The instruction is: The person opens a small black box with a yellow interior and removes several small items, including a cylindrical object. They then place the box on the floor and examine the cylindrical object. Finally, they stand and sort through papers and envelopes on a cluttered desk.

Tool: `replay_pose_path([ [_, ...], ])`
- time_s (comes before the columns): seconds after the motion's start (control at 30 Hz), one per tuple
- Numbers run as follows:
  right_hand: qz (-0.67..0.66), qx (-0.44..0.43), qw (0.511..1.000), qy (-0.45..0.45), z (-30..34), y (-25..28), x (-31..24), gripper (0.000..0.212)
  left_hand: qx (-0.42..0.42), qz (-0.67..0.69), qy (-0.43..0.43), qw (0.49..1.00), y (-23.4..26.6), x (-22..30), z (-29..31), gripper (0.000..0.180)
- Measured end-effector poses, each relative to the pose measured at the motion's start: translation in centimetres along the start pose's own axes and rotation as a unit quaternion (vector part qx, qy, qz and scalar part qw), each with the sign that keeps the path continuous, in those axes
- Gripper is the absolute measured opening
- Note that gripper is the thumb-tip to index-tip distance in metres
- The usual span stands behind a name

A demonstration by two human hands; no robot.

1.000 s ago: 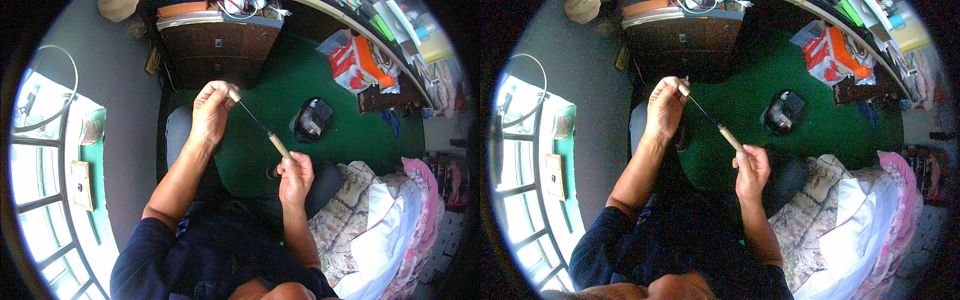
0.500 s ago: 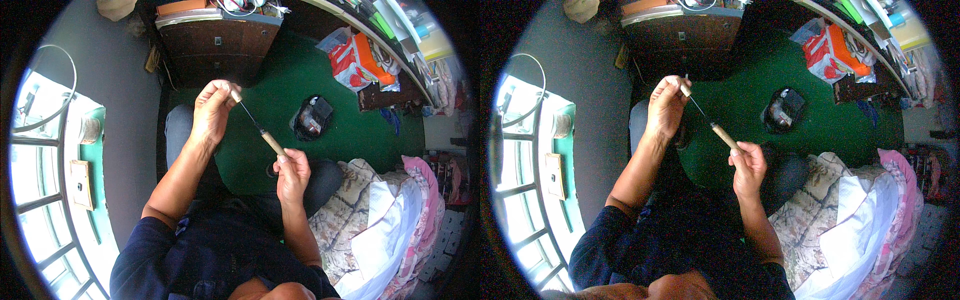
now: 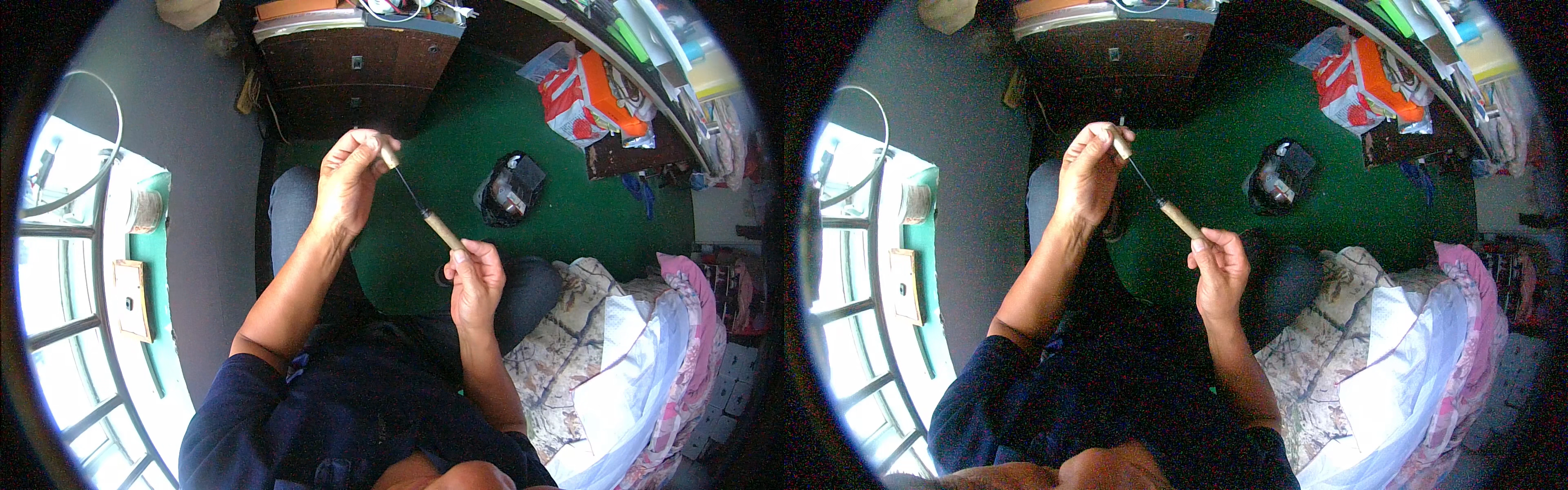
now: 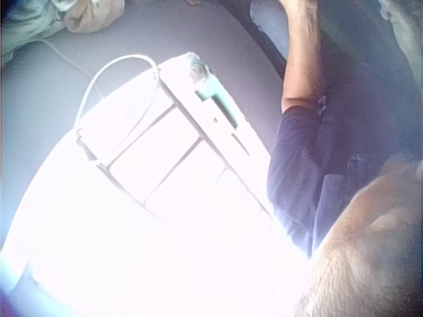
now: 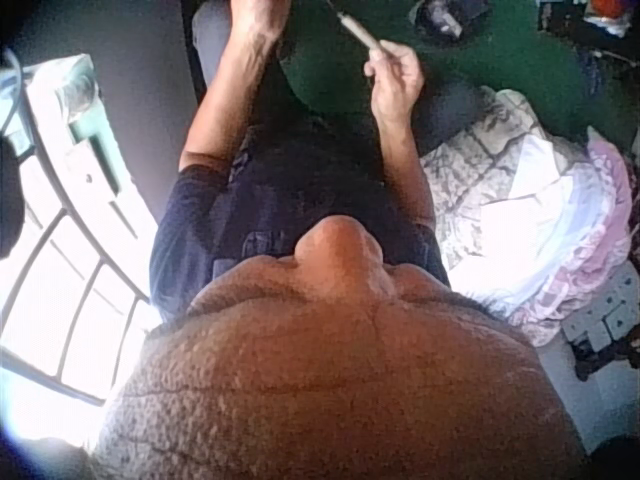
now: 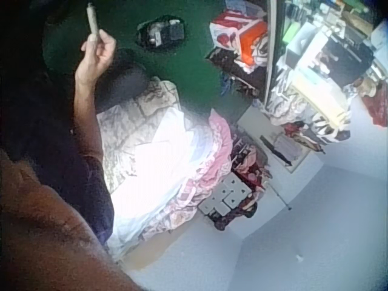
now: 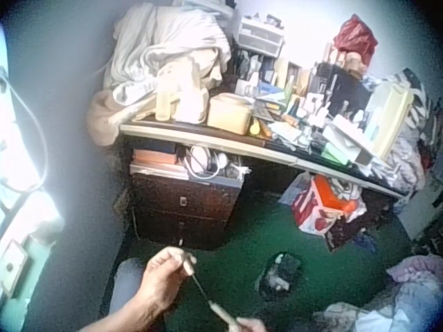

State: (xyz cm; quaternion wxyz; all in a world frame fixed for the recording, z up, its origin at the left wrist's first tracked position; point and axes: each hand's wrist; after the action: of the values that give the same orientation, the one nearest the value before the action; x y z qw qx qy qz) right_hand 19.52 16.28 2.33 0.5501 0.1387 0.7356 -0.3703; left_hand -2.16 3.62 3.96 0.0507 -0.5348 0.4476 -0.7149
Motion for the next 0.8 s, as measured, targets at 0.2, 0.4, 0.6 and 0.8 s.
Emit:
replay_pose_path([
  [0.2,-0.028,0.001,0.999,-0.027,0.0,0.0,-0.2,0.017,-0.002,-0.003,0.007,1.0,0.0,-0.2,0.4,0.017],
  [0.4,-0.093,0.008,0.994,-0.059,-0.1,0.3,-0.1,0.018,-0.002,0.001,0.013,1.0,-0.1,-0.7,0.7,0.018],
  [0.6,-0.119,0.01,0.99,-0.075,-0.1,0.3,-0.3,0.017,0.005,-0.008,0.019,1.0,0.1,-1.2,1.2,0.018],
  [0.8,-0.144,0.011,0.986,-0.08,-0.2,0.4,-0.5,0.016,0.013,0.001,0.027,1.0,0.8,-1.7,1.5,0.017],
])
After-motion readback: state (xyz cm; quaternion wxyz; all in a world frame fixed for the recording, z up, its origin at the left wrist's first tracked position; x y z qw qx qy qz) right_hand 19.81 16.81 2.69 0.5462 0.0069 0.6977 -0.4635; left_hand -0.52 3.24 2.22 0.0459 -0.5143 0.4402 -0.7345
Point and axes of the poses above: each hand's wrist, its own z-axis away from the middle knuckle, its own y-axis out of the back of the hand, x = y × z, and after that the axes turned 11 degrees about y, right-handed
